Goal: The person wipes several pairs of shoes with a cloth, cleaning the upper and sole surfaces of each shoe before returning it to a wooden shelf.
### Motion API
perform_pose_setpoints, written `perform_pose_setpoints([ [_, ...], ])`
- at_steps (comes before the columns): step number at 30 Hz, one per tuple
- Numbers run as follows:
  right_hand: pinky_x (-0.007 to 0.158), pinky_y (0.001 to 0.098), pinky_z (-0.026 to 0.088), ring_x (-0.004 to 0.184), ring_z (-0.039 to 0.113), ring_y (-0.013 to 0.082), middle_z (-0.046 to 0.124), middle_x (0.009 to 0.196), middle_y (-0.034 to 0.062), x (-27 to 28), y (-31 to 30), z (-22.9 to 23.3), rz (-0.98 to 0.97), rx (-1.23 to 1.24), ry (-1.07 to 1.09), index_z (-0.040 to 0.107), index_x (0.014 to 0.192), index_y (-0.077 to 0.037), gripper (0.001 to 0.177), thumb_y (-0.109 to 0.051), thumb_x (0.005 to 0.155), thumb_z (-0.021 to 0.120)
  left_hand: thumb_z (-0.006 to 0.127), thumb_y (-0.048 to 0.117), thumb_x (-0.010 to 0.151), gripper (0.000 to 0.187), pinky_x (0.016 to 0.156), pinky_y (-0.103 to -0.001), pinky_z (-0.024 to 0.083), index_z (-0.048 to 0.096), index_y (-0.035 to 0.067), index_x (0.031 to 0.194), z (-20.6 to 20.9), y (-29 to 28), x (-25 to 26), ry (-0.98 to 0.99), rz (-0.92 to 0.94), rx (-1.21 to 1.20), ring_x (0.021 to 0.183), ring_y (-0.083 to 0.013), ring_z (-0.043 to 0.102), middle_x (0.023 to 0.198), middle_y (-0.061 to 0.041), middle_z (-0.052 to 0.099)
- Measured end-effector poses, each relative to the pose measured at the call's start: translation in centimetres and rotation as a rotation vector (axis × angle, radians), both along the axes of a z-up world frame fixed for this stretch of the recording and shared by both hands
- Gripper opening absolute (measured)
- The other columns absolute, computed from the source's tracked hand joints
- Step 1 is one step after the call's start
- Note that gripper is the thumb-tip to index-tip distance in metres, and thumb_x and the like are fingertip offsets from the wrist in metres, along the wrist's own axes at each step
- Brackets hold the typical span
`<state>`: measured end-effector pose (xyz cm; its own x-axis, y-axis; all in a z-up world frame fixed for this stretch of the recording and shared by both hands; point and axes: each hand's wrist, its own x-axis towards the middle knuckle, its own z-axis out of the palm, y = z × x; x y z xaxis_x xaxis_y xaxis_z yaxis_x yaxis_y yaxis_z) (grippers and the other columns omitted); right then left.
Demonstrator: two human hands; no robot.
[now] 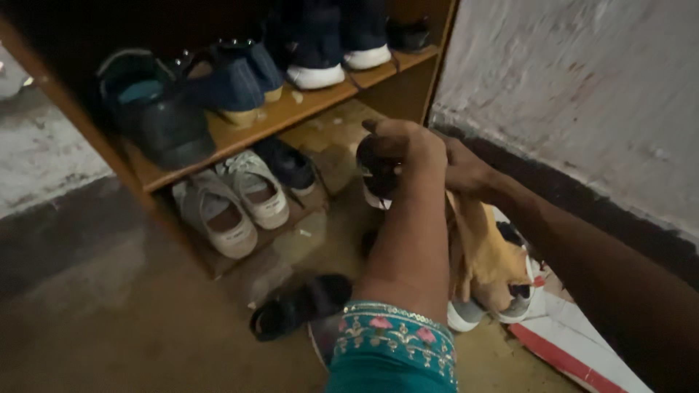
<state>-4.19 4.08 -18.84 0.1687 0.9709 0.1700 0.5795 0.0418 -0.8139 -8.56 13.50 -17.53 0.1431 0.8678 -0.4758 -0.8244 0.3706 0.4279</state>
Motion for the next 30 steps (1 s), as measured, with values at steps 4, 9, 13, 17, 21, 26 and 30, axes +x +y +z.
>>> perform_pose_setpoints([
  [4,0.117,0.0419,0.042,0.14,0.053,0.0257,0.057,0.153,0.0132,-0.3,1.5,-0.4,0.325,0.016,0.155,0.044,0.157,-0.008,0.075,-0.034,0.092,0.073,0.066,0.018,0.097,0.04,0.098,-0.037,0.053,0.056,-0.003,0.13,-0.1,1.4,-2.0,0.048,0.062,0.006,0.107,-0.0266,0.067,0.122,-0.016,0.067],
  [9,0.116,0.0443,0.036,0.145,0.044,0.0276,0.047,0.158,0.0122,-1.0,3.7,-1.5,0.306,-0.003,-0.153,0.032,0.16,-0.015,0.082,-0.039,0.092,0.072,0.066,0.017,0.097,0.04,0.098,-0.037,0.054,0.055,-0.002,0.13,-0.6,2.5,-4.3,0.104,0.104,0.046,0.107,-0.0264,0.068,0.122,-0.015,0.067],
  [13,0.116,0.0484,0.037,0.146,0.047,0.0312,0.048,0.157,0.0154,-0.8,6.4,-3.2,0.53,0.234,-0.262,0.036,0.157,-0.013,0.08,-0.036,0.091,0.073,0.066,0.017,0.097,0.039,0.098,-0.037,0.054,0.055,-0.002,0.13,-0.7,3.1,-5.5,0.147,0.135,0.082,0.107,-0.0262,0.068,0.122,-0.015,0.067],
  [17,0.12,0.0524,0.039,0.151,0.045,0.0336,0.042,0.164,0.0159,-0.5,8.1,-5.8,0.835,0.089,0.27,0.034,0.162,-0.013,0.076,-0.032,0.099,0.073,0.066,0.016,0.097,0.039,0.098,-0.037,0.054,0.055,-0.001,0.131,-1.6,2.8,-6.3,0.182,0.142,0.101,0.107,-0.026,0.068,0.122,-0.015,0.067],
  [21,0.114,0.0512,0.041,0.144,0.047,0.0329,0.045,0.157,0.0158,-2.5,6.5,-7.5,0.689,0.075,0.05,0.037,0.159,-0.012,0.072,-0.032,0.099,0.073,0.066,0.015,0.097,0.039,0.098,-0.036,0.054,0.054,0.0,0.131,-4.1,2.0,-7.3,0.233,0.124,0.129,0.107,-0.0258,0.068,0.122,-0.015,0.067],
  [26,0.107,0.0497,0.043,0.135,0.05,0.032,0.049,0.149,0.0156,-3.2,4.7,-9.6,0.521,0.016,-0.113,0.041,0.155,-0.011,0.068,-0.033,0.099,0.073,0.066,0.014,0.097,0.038,0.098,-0.036,0.054,0.054,0.0,0.131,-10.9,-0.6,-9.3,0.354,0.093,0.135,0.108,-0.0255,0.068,0.122,-0.015,0.067],
  [30,0.102,0.0485,0.044,0.127,0.053,0.0313,0.052,0.143,0.0155,-3.4,5.2,-10.0,0.438,0.011,-0.23,0.044,0.152,-0.011,0.064,-0.033,0.1,0.072,0.066,0.013,0.098,0.038,0.098,-0.036,0.054,0.053,0.001,0.131,-12.9,-0.9,-10.2,0.486,0.084,0.174,0.108,-0.0253,0.068,0.122,-0.014,0.067],
])
